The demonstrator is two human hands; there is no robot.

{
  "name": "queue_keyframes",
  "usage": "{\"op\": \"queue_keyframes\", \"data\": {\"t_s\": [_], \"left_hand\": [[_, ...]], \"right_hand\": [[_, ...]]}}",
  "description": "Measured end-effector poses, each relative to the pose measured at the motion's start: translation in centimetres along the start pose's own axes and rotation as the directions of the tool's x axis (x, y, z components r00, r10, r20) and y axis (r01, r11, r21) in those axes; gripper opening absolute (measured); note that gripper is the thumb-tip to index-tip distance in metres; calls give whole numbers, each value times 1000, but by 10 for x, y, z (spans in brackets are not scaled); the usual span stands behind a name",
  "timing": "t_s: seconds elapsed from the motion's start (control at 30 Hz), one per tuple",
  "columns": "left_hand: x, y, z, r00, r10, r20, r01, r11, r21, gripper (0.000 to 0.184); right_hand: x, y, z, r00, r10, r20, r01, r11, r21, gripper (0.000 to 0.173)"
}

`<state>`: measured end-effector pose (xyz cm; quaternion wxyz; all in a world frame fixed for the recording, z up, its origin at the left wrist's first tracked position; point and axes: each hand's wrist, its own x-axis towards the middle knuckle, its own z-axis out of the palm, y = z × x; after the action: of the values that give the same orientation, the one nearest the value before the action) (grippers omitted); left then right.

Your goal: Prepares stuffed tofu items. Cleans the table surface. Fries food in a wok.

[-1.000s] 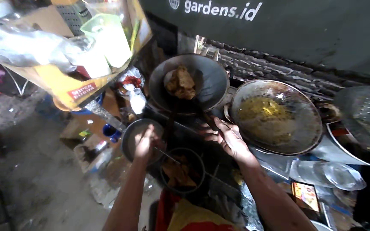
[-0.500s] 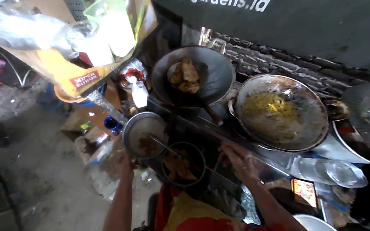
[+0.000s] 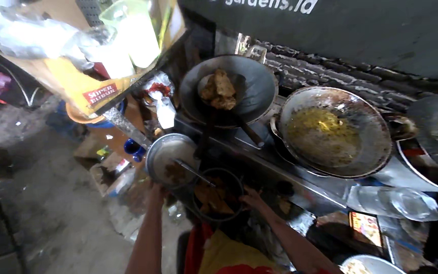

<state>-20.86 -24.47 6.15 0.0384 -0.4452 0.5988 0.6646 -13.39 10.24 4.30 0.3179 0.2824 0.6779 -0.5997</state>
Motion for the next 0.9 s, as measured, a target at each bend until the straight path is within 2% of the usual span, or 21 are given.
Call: {"op": "queue_keyframes", "data": {"t_s": [0.1,0.2,0.33,0.43,0.53,0.63,0.8,0.9], "left_hand": [[2,1,0,1000,5,13,-5,1000,19,59],[4,0,1,999,9,49,-13,997,71,64],[1,-1,3,996,83,46,-87,991,101,61],[1,-4,6,993,113,-24,-110,987,114,56],[1,-10,5,990,130,-44,-123,983,134,55],[-10,-16,0,984,180,5,-178,966,186,51],[-19,-28,-5,987,160,12,-160,967,198,55],[-32,-35,-4,986,159,45,-165,959,231,50]], "right_hand": [[-6,5,11,1000,27,-2,-27,997,66,55],[-15,21,17,988,-145,-60,150,984,96,48],[-33,47,14,935,-315,-160,334,936,107,51],[-61,55,5,945,-200,-260,239,963,128,45],[-89,79,-9,904,-185,-385,275,941,194,43],[-116,105,-23,830,-162,-534,345,901,263,38],[-170,122,-44,714,67,-697,285,882,376,43],[-201,124,-53,634,70,-770,320,883,344,40]]}}
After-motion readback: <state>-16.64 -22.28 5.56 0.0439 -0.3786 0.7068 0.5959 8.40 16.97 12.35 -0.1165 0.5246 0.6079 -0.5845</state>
